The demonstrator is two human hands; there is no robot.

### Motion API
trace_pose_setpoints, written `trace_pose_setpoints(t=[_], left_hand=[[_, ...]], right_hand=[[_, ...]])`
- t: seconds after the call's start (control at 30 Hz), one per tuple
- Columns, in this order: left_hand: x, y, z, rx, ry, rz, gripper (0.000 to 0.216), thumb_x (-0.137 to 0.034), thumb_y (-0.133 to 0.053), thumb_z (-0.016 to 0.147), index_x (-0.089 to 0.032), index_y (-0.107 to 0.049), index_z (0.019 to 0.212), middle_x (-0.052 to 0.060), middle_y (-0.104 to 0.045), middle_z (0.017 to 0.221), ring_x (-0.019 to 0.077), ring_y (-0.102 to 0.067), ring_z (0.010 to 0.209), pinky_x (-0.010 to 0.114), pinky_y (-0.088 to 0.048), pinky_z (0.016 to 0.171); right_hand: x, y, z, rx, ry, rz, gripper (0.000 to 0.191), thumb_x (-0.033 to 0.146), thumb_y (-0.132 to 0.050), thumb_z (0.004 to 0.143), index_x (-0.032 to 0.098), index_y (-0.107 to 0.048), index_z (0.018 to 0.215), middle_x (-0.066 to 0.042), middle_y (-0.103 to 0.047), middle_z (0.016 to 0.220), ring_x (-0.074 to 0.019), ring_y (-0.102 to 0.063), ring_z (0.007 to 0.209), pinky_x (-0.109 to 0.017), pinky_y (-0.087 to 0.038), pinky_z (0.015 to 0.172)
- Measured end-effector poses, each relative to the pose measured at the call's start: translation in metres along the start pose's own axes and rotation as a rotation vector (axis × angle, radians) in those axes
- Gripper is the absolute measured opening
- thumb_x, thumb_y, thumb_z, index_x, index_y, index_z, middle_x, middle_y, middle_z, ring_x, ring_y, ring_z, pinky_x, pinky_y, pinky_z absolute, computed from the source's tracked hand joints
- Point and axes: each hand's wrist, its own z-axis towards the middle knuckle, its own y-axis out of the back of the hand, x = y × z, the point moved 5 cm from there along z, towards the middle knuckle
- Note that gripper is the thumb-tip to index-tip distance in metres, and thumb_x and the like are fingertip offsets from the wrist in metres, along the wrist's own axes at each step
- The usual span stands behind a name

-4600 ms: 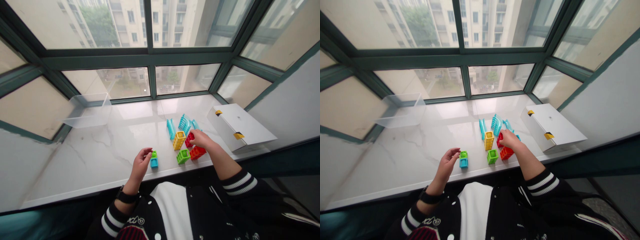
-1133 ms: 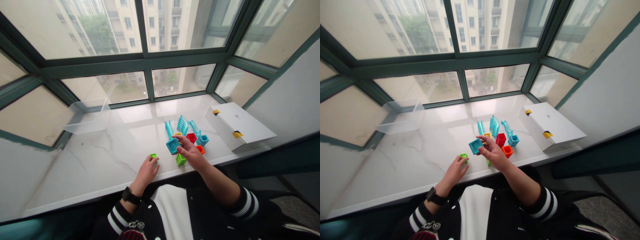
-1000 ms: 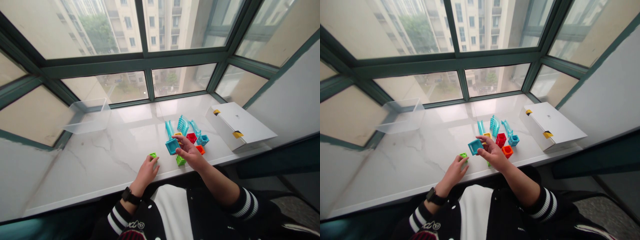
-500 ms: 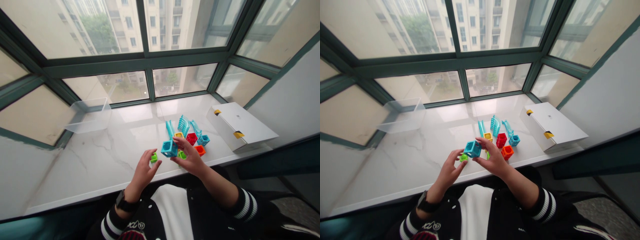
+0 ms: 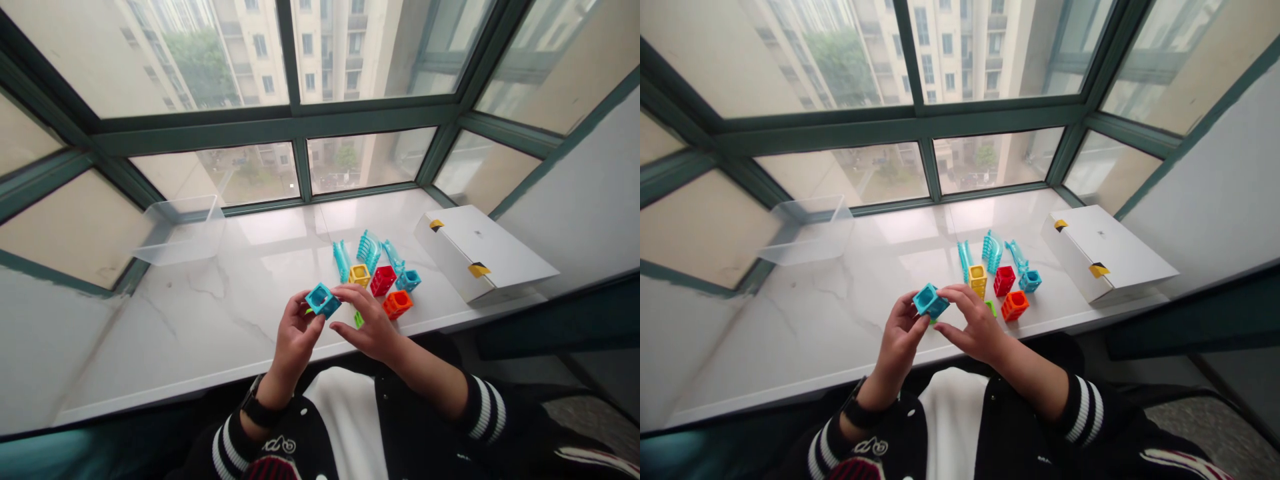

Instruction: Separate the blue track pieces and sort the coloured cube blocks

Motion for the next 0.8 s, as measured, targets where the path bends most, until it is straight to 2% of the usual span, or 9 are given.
trace_pose_setpoints(t=[0.13, 0.27, 0.37, 0.53, 0.63, 0.8], left_hand=[[-0.009, -0.003, -0.003, 0.065, -0.095, 0.151, 0.044, -0.040, -0.074, 0.094, -0.025, -0.059, 0.133, 0.011, -0.068, 0.129, 0.0282, -0.070, 0.120, 0.044, -0.059, 0.104], [-0.013, -0.007, -0.006, 0.069, -0.157, 0.196, 0.048, -0.036, -0.073, 0.095, -0.026, -0.058, 0.139, 0.011, -0.066, 0.135, 0.0281, -0.069, 0.122, 0.044, -0.059, 0.106], [-0.013, -0.008, -0.006, 0.038, -0.177, 0.226, 0.049, -0.036, -0.075, 0.094, -0.026, -0.059, 0.139, 0.011, -0.066, 0.134, 0.0278, -0.070, 0.119, 0.045, -0.061, 0.103], [-0.016, -0.011, -0.007, 0.034, -0.227, 0.254, 0.043, -0.035, -0.076, 0.093, -0.027, -0.061, 0.133, 0.010, -0.066, 0.126, 0.0272, -0.070, 0.116, 0.045, -0.061, 0.102], [-0.018, -0.014, -0.007, 0.034, -0.261, 0.264, 0.042, -0.033, -0.077, 0.093, -0.028, -0.060, 0.132, 0.009, -0.064, 0.126, 0.0265, -0.069, 0.116, 0.044, -0.060, 0.103], [-0.015, -0.016, -0.008, 0.090, -0.292, 0.325, 0.051, -0.036, -0.073, 0.095, -0.028, -0.054, 0.143, 0.013, -0.060, 0.140, 0.0302, -0.065, 0.128, 0.050, -0.057, 0.111]], right_hand=[[-0.007, 0.008, 0.005, -0.012, -0.117, 0.072, 0.046, 0.033, -0.073, 0.097, 0.030, -0.060, 0.141, -0.011, -0.066, 0.135, -0.0268, -0.070, 0.114, -0.044, -0.063, 0.093], [-0.010, 0.014, 0.007, 0.007, -0.138, 0.071, 0.051, 0.033, -0.076, 0.095, 0.029, -0.059, 0.143, -0.009, -0.073, 0.127, -0.0260, -0.072, 0.107, -0.045, -0.063, 0.094], [-0.011, 0.016, 0.005, 0.012, -0.115, 0.012, 0.053, 0.032, -0.074, 0.095, 0.030, -0.058, 0.145, -0.010, -0.072, 0.129, -0.0270, -0.071, 0.110, -0.047, -0.062, 0.098], [-0.008, 0.014, 0.003, 0.070, -0.035, -0.023, 0.071, 0.032, -0.080, 0.089, 0.032, -0.051, 0.154, -0.011, -0.064, 0.141, -0.0306, -0.065, 0.127, -0.049, -0.057, 0.108], [-0.007, 0.013, 0.003, 0.091, -0.030, -0.029, 0.074, 0.031, -0.082, 0.087, 0.032, -0.050, 0.154, -0.012, -0.065, 0.141, -0.0318, -0.064, 0.130, -0.050, -0.056, 0.110], [-0.007, 0.023, 0.006, 0.067, -0.060, -0.054, 0.074, 0.027, -0.080, 0.086, 0.030, -0.050, 0.153, -0.012, -0.067, 0.140, -0.0319, -0.066, 0.128, -0.050, -0.056, 0.110]])
